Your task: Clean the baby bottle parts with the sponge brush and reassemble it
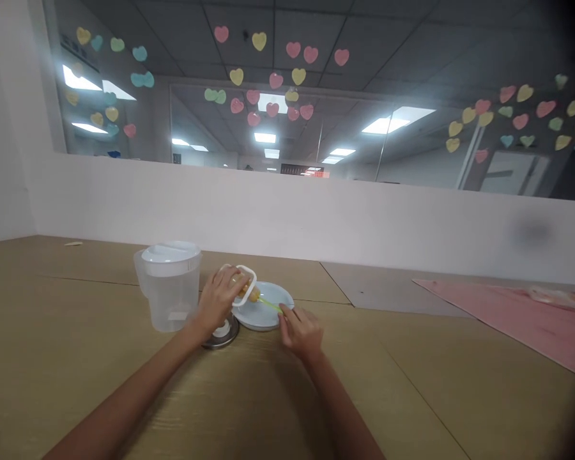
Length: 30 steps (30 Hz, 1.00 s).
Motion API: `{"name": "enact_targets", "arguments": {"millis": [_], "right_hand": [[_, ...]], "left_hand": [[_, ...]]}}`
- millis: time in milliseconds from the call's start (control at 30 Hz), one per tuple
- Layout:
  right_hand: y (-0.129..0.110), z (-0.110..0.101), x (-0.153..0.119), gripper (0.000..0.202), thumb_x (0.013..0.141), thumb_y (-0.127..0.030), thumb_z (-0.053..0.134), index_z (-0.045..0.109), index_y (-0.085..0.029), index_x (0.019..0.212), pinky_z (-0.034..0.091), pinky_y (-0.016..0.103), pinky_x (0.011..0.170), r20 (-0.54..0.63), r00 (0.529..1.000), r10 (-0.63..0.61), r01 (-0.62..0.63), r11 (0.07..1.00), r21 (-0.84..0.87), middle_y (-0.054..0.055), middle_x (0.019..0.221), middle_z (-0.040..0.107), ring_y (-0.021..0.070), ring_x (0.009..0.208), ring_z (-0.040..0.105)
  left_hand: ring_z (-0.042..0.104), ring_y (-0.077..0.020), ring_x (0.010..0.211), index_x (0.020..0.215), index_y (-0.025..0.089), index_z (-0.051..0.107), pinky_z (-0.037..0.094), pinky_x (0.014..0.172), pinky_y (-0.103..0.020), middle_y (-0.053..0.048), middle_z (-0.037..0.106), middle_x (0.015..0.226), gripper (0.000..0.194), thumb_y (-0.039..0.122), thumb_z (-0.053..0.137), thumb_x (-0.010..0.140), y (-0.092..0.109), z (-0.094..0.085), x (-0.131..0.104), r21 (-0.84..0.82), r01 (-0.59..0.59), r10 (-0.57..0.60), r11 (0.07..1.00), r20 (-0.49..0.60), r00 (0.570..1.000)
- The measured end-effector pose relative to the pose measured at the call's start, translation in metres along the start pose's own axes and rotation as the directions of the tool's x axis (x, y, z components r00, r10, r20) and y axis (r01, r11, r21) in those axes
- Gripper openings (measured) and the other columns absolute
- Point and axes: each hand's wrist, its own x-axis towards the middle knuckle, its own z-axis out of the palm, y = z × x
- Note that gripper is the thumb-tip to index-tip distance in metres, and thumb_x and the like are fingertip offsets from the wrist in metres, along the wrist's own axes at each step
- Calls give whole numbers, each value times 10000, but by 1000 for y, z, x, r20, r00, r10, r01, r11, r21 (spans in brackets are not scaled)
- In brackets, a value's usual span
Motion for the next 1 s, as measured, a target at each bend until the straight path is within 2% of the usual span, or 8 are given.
{"name": "enact_targets", "arguments": {"millis": [233,300,400,467,533,667,833,1000], "right_hand": [[31,8,-24,255,841,-292,453,673,-167,814,362,224,600,113,933,342,-344,939,3,48,697,657,133,643,579],[36,9,-26,280,847,-297,428,669,-156,826,346,227,596,174,823,540,-531,841,-98,57,722,662,141,660,581],[40,10,-23,313,879,-298,383,656,-150,911,328,229,599,253,569,783,-728,622,-288,70,805,671,148,713,592],[42,11,-20,331,899,-286,352,645,-145,965,336,232,616,335,440,833,-738,548,-393,87,892,669,157,768,606],[41,13,-20,335,905,-266,345,641,-133,985,356,238,640,418,371,830,-700,545,-461,113,976,655,169,819,617],[37,18,-24,284,874,-239,406,659,-124,928,388,250,653,526,333,782,-646,596,-477,132,968,660,194,832,637],[31,19,-27,256,852,-238,432,656,-130,916,412,270,654,601,343,722,-594,662,-456,136,882,679,220,827,644],[27,18,-24,254,845,-215,430,663,-118,875,413,274,684,627,392,674,-545,719,-431,149,888,674,227,887,624]], "left_hand": [[385,-258,1227,1151,245,564,227,1040,-481,-104,506,1220,436,34,353,832,-20,5,46,-11,-53,53,999,57,997],[413,-259,1200,1099,241,586,229,1037,-490,-103,524,1194,409,30,369,824,-27,5,49,1,-50,49,999,72,996],[459,-270,1152,1097,228,587,299,1009,-470,-109,532,1176,357,90,497,781,-30,2,47,-74,65,-59,995,74,996],[504,-272,1096,1140,206,561,383,948,-433,-108,541,1163,420,211,622,724,-23,-3,41,-231,246,-235,941,74,969],[556,-257,1021,1154,178,543,446,869,-385,-94,581,1121,526,350,685,677,-10,-8,33,-441,416,-398,795,139,907],[610,-232,918,1096,155,593,470,804,-329,-75,666,1021,538,480,674,675,25,-17,12,-683,494,-379,538,328,865],[600,-250,966,1080,175,622,448,854,-333,-66,668,1061,553,499,704,640,63,-12,-22,-666,464,-192,584,442,876],[578,-260,1018,1111,205,596,440,877,-340,-64,644,1113,584,495,716,619,78,5,-44,-647,485,-169,589,488,856]]}}
